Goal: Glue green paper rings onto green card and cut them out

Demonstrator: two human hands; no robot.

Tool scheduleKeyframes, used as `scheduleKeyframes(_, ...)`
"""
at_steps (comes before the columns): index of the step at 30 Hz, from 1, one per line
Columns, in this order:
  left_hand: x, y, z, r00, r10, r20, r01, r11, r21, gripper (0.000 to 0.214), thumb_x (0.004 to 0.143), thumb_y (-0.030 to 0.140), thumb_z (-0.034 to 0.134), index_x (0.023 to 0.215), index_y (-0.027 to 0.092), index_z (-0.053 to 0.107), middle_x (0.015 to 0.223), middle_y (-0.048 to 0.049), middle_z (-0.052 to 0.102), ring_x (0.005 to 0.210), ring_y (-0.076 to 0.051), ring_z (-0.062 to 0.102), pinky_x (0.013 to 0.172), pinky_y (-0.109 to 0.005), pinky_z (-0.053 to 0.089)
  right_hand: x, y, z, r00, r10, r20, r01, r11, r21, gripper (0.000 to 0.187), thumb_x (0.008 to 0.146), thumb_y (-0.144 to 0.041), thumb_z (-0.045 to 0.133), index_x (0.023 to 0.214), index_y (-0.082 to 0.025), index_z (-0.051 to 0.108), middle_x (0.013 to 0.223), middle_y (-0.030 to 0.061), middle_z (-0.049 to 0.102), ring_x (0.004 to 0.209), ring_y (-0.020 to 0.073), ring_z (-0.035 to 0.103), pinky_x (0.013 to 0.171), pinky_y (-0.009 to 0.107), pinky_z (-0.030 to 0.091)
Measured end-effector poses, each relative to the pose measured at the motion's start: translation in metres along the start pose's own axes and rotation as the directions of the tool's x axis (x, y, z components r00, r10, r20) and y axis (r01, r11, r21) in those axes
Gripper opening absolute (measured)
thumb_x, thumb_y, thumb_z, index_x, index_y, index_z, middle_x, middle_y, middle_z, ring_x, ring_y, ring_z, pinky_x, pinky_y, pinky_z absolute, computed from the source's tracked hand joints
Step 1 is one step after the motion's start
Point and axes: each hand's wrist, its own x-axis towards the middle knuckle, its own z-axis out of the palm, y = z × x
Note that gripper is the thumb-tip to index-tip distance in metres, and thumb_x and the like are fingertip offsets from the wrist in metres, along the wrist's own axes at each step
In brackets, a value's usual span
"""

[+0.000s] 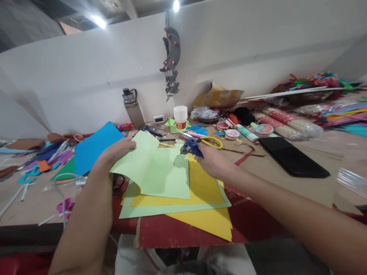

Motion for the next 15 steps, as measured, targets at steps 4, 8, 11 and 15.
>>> scheduleKeyframes(4, -0.001, 0.001, 0.000, 1.000, 0.017, -0.017, -0.017, 1.000, -0.004, 0.015, 0.061, 0.016, 0.050, 0.069, 0.021, 0.039, 0.058, 0.0034, 0.040, 0.043, -0.011, 0.040, 0.040, -0.024, 0.026, -0.005, -0.003, -0.002, 0.998, -0.041, 0.049, 0.040, 0.999, 0.004, 0.013, 0.086, -0.028, 0.051, 0.094, -0.019, 0.056, 0.089, 0.0077, 0.067, 0.073, 0.0193, 0.059, 0.055, 0.025, 0.034)
scheduleKeyframes(8, -0.001, 0.002, 0.000, 1.000, -0.025, 0.017, 0.026, 0.999, -0.040, 0.015, 0.062, 0.017, 0.050, 0.073, 0.021, 0.042, 0.059, 0.0023, 0.043, 0.044, -0.013, 0.045, 0.040, -0.024, 0.029, 0.004, -0.003, -0.002, 1.000, -0.019, 0.006, 0.019, 1.000, -0.019, 0.014, 0.086, -0.029, 0.050, 0.093, -0.018, 0.055, 0.093, 0.0100, 0.067, 0.074, 0.0194, 0.059, 0.056, 0.025, 0.034)
scheduleKeyframes(11, -0.001, 0.000, 0.001, 0.999, -0.030, 0.019, 0.031, 0.998, -0.047, 0.015, 0.063, 0.017, 0.051, 0.073, 0.022, 0.041, 0.059, 0.0021, 0.043, 0.043, -0.013, 0.046, 0.040, -0.025, 0.030, 0.016, -0.010, 0.003, 0.999, -0.041, -0.013, 0.041, 0.999, -0.019, 0.015, 0.086, -0.029, 0.050, 0.094, -0.018, 0.056, 0.093, 0.0101, 0.067, 0.074, 0.0195, 0.059, 0.056, 0.025, 0.034)
scheduleKeyframes(15, 0.000, -0.002, 0.001, 0.999, -0.031, 0.019, 0.033, 0.995, -0.089, 0.017, 0.063, 0.018, 0.052, 0.074, 0.022, 0.039, 0.058, 0.0031, 0.042, 0.042, -0.014, 0.045, 0.039, -0.026, 0.031, 0.028, -0.023, 0.013, 0.997, -0.081, -0.018, 0.081, 0.996, 0.024, 0.016, 0.084, -0.028, 0.053, 0.096, -0.019, 0.057, 0.097, 0.0101, 0.068, 0.079, 0.0206, 0.060, 0.059, 0.025, 0.036)
